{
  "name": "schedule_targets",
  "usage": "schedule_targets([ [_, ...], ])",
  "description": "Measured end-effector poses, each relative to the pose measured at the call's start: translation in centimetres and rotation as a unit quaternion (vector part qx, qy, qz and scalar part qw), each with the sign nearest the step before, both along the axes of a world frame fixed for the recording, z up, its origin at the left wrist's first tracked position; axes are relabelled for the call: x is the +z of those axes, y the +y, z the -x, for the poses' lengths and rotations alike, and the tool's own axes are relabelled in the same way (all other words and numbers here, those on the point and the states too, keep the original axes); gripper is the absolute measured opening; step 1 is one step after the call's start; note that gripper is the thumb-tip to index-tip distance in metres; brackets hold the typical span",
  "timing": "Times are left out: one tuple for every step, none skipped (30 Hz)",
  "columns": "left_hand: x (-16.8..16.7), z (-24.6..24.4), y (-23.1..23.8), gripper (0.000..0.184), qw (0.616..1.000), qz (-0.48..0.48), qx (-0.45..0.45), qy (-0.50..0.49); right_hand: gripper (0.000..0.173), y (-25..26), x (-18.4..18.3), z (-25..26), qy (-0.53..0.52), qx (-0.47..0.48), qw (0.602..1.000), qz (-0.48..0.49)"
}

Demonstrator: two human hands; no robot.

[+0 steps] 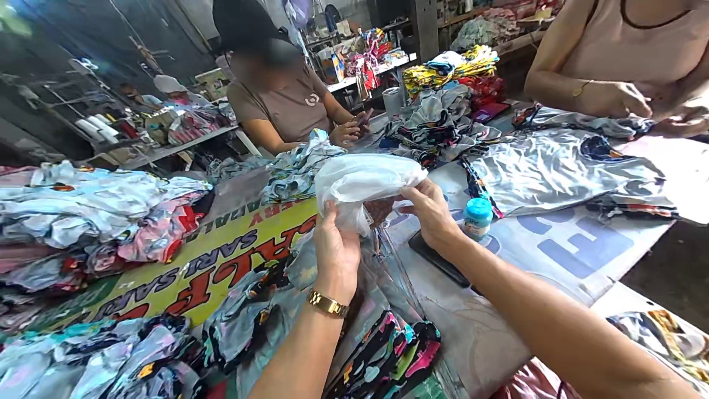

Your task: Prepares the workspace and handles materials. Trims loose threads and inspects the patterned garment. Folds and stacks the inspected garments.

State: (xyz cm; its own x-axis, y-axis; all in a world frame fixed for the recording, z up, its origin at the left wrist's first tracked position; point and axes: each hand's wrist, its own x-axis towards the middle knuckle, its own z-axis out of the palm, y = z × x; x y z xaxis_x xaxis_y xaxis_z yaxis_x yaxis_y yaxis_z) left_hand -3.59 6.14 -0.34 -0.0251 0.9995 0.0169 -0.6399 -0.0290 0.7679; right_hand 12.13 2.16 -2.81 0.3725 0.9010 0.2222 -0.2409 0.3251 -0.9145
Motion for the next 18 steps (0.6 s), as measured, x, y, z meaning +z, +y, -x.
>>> schedule_targets([
  [0.3, 0.1, 0.1, 0.036, 1.000, -0.001, 0.004, -0.007, 0.032, 0.3, -0.5, -0.1, -0.054, -0.005, 0.998, 0.014],
  [0.5, 0.4, 0.1, 0.037, 1.000, -0.003, 0.004, -0.015, 0.039, 0.5, -0.8, -0.1, -0.096, 0.007, 0.995, 0.029],
  [0.6, 0.6, 0.1, 0.037, 1.000, -0.005, 0.003, -0.021, 0.041, 0.6, -0.8, 0.0, -0.122, 0.037, 0.991, 0.046],
  [0.6, 0.8, 0.2, 0.038, 1.000, -0.005, 0.002, -0.025, 0.038, 0.7, -0.8, 0.2, -0.127, 0.069, 0.988, 0.056],
  [0.5, 0.8, 0.2, 0.037, 1.000, -0.003, 0.001, -0.026, 0.032, 0.8, -0.8, 0.4, -0.118, 0.098, 0.987, 0.057],
  [0.4, 0.8, 0.2, 0.036, 1.000, -0.005, 0.001, -0.024, 0.027, 0.9, -0.8, 0.5, -0.101, 0.122, 0.986, 0.051],
  [0.3, 0.7, 0.2, 0.035, 1.000, -0.007, -0.001, -0.025, 0.022, 1.0, -0.7, 0.6, -0.077, 0.141, 0.986, 0.044],
  [0.1, 0.7, 0.3, 0.035, 1.000, -0.010, -0.003, -0.025, 0.018, 1.0, -0.7, 0.7, -0.048, 0.152, 0.986, 0.040],
  [0.0, 0.6, 0.3, 0.034, 1.000, -0.016, -0.008, -0.025, 0.017, 0.9, -0.7, 0.8, -0.017, 0.156, 0.987, 0.038],
  [-0.1, 0.4, 0.4, 0.034, 0.999, -0.023, -0.018, -0.024, 0.017, 0.9, -0.7, 1.1, 0.012, 0.157, 0.987, 0.037],
  [-0.3, 0.1, 0.3, 0.033, 0.999, -0.027, -0.029, -0.018, 0.017, 1.0, -0.9, 1.4, 0.039, 0.154, 0.987, 0.035],
  [-0.5, -0.3, 0.0, 0.031, 0.999, -0.021, -0.035, -0.005, 0.019, 1.0, -1.1, 1.8, 0.065, 0.149, 0.986, 0.028],
  [-0.9, -0.9, -0.3, 0.029, 0.999, -0.007, -0.036, 0.018, 0.019, 1.1, -1.2, 2.0, 0.085, 0.147, 0.985, 0.020],
  [-1.3, -1.5, -0.7, 0.027, 0.998, 0.009, -0.038, 0.050, 0.020, 1.1, -1.3, 2.2, 0.100, 0.146, 0.984, 0.011],
  [-1.9, -2.0, -1.0, 0.026, 0.995, 0.024, -0.043, 0.083, 0.019, 1.1, -1.3, 2.3, 0.111, 0.140, 0.984, 0.000],
  [-2.5, -2.5, -1.4, 0.028, 0.991, 0.031, -0.054, 0.115, 0.017, 1.0, -1.2, 2.5, 0.122, 0.129, 0.984, -0.009],
  [-3.0, -3.0, -1.7, 0.031, 0.988, 0.033, -0.062, 0.137, 0.017, 0.9, -1.1, 2.5, 0.133, 0.116, 0.984, -0.016],
  [-3.3, -3.3, -1.9, 0.033, 0.985, 0.029, -0.072, 0.151, 0.016, 0.8, -1.0, 2.6, 0.141, 0.103, 0.984, -0.022],
])
